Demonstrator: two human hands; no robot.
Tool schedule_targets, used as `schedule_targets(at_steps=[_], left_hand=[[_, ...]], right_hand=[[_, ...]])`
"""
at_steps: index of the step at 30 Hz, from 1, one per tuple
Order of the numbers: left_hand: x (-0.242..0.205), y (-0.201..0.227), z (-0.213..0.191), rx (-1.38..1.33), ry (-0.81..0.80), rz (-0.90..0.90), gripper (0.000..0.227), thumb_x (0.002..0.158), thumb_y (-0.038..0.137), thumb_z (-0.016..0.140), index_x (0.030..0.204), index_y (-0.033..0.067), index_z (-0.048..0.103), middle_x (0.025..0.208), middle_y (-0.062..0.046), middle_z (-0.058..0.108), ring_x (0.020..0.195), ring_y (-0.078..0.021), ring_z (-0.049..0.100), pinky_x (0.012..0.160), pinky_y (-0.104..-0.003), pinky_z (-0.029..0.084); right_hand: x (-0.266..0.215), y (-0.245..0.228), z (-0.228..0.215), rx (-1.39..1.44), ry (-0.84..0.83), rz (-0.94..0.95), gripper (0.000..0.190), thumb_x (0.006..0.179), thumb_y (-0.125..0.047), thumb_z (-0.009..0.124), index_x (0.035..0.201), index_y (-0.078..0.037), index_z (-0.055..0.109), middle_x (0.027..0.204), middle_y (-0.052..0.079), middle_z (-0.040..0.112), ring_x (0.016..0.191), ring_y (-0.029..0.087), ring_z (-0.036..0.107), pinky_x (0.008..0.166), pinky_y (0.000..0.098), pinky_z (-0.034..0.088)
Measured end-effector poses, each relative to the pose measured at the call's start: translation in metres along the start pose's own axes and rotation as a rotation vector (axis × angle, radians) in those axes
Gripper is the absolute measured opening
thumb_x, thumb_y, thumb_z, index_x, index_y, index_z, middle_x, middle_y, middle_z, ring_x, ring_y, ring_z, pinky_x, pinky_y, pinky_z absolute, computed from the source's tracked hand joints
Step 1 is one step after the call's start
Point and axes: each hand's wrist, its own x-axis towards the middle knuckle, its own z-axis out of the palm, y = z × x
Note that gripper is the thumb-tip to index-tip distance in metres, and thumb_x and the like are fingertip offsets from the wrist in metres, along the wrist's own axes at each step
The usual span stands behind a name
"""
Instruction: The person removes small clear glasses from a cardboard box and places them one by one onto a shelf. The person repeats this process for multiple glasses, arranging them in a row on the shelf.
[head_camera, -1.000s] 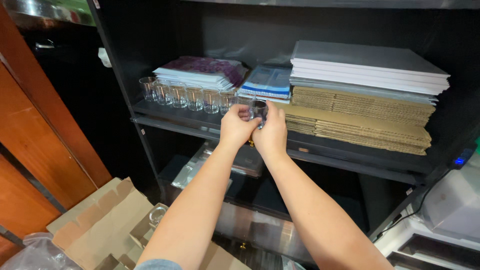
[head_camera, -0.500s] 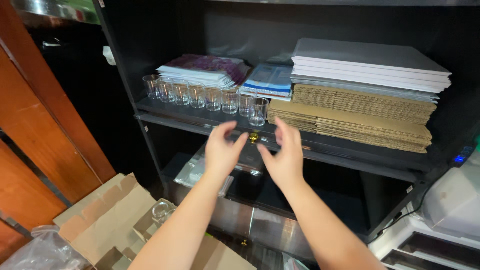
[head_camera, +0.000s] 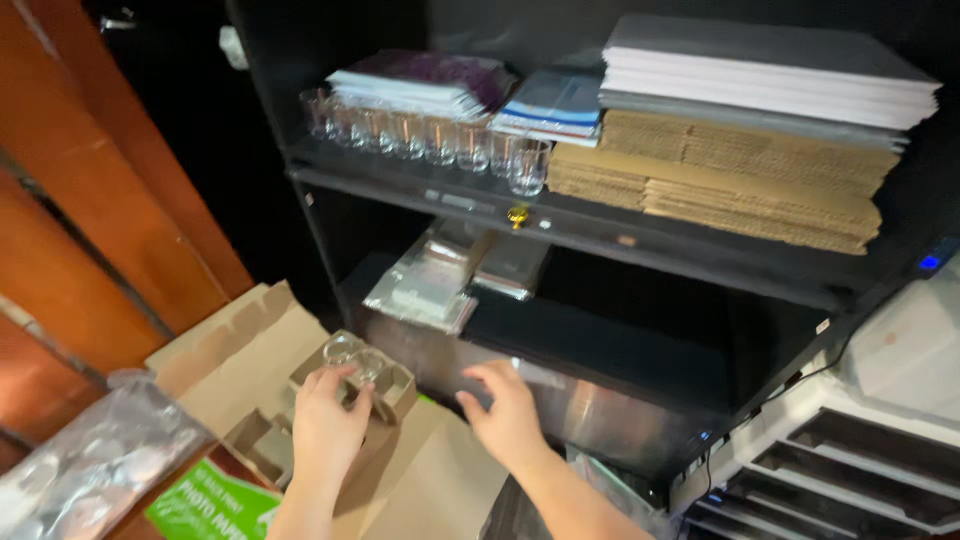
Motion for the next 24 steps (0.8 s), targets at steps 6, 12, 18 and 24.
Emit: schedule_targets(at_steps=[6,12,18,24], left_hand=[[-0.023,-0.047,0.008,0.152,-0.01,0.12,0.037,0.083,0.033,0.075,0.116,0.0164,0.074,0.122,-0.005,0.07,0.113,-0.0304,0.066,0.097,-0.047,0.052],[-0.025,-0.044,-0.01,0.207,-0.067,0.126,0.035,0.09,0.038,0.065,0.12,0.0203,0.073,0.126,0.001,0.069,0.119,-0.027,0.063,0.093,-0.052,0.048],[-0.023,-0.051,-0.025,0.072,-0.125,0.206,0.034,0.091,0.029,0.065,0.119,0.0121,0.074,0.122,-0.007,0.072,0.113,-0.0325,0.066,0.1,-0.048,0.047],[-0.024,-0.041,-0.032,0.249,-0.136,0.166,0.028,0.092,0.035,0.069,0.116,0.0209,0.075,0.115,-0.001,0.071,0.118,-0.0227,0.067,0.101,-0.043,0.052]], right_hand=[[-0.039,-0.045,0.032,-0.051,-0.326,-0.033,0.024,0.089,-0.012,0.071,0.112,-0.008,0.067,0.12,0.012,0.062,0.115,0.032,0.06,0.098,0.0415,0.049],[-0.052,-0.065,0.05,-0.124,-0.409,-0.121,0.025,0.091,-0.023,0.069,0.111,-0.01,0.068,0.116,0.011,0.065,0.11,0.032,0.064,0.096,0.0415,0.05],[-0.044,-0.078,0.075,-0.124,-0.382,-0.133,0.019,0.091,-0.017,0.065,0.108,-0.008,0.07,0.108,0.013,0.066,0.106,0.034,0.063,0.093,0.0417,0.05],[-0.003,-0.056,0.131,-0.302,-0.249,-0.136,0.017,0.094,-0.025,0.068,0.111,-0.023,0.071,0.112,0.001,0.065,0.11,0.025,0.065,0.088,0.0375,0.058]])
